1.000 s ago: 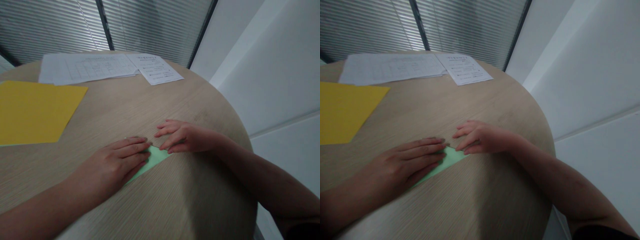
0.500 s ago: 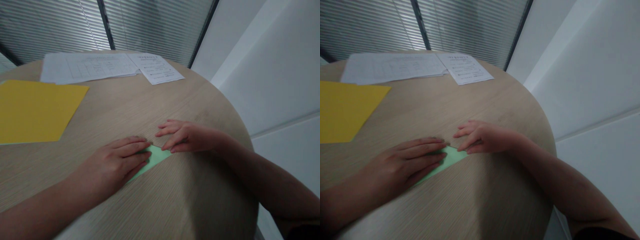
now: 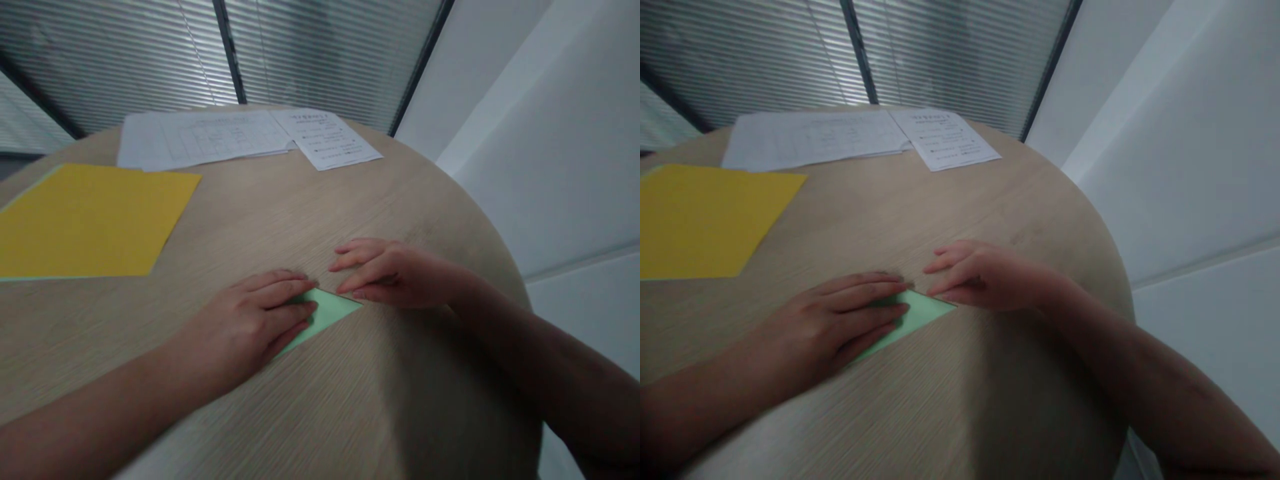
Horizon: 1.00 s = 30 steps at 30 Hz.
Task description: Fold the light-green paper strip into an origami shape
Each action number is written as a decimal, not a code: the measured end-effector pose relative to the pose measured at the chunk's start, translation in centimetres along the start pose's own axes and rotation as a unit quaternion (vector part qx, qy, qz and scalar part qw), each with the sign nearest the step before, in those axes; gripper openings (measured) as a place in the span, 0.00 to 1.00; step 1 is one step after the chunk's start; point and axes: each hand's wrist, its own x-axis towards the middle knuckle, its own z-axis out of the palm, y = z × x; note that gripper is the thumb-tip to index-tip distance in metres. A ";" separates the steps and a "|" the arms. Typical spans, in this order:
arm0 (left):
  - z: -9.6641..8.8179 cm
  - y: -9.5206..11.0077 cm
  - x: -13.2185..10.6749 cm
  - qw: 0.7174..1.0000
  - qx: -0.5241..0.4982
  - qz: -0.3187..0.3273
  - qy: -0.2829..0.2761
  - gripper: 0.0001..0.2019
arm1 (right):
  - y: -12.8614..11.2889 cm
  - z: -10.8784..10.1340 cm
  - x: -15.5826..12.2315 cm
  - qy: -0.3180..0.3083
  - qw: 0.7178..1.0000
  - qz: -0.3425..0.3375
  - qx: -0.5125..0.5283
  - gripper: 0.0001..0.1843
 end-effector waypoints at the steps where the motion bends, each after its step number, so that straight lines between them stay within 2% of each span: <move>1: 0.0 0.1 0.1 1.000 -0.005 -0.004 0.004 0.15 | -0.2 0.4 0.1 0.018 1.000 -0.002 -0.004 0.13; 3: 0.0 0.3 0.3 1.000 -0.017 -0.010 0.012 0.14 | -0.4 1.2 0.4 0.033 0.999 -0.006 -0.026 0.16; 8: -0.4 0.3 0.2 0.999 -0.036 -0.015 0.000 0.12 | -0.2 2.6 0.7 -0.001 0.997 -0.011 -0.072 0.24; 16: -2.2 -1.2 -1.6 0.996 0.010 -0.072 -0.058 0.20 | -0.3 2.3 0.4 -0.021 0.998 0.017 -0.054 0.23; 23: -2.1 -1.1 -1.6 0.998 0.033 -0.021 -0.052 0.15 | -0.3 2.2 0.4 -0.033 0.998 0.015 -0.054 0.21; 30: -2.4 -1.0 -1.6 0.998 0.025 -0.015 -0.058 0.15 | -0.1 2.1 0.5 -0.035 0.998 0.010 -0.045 0.22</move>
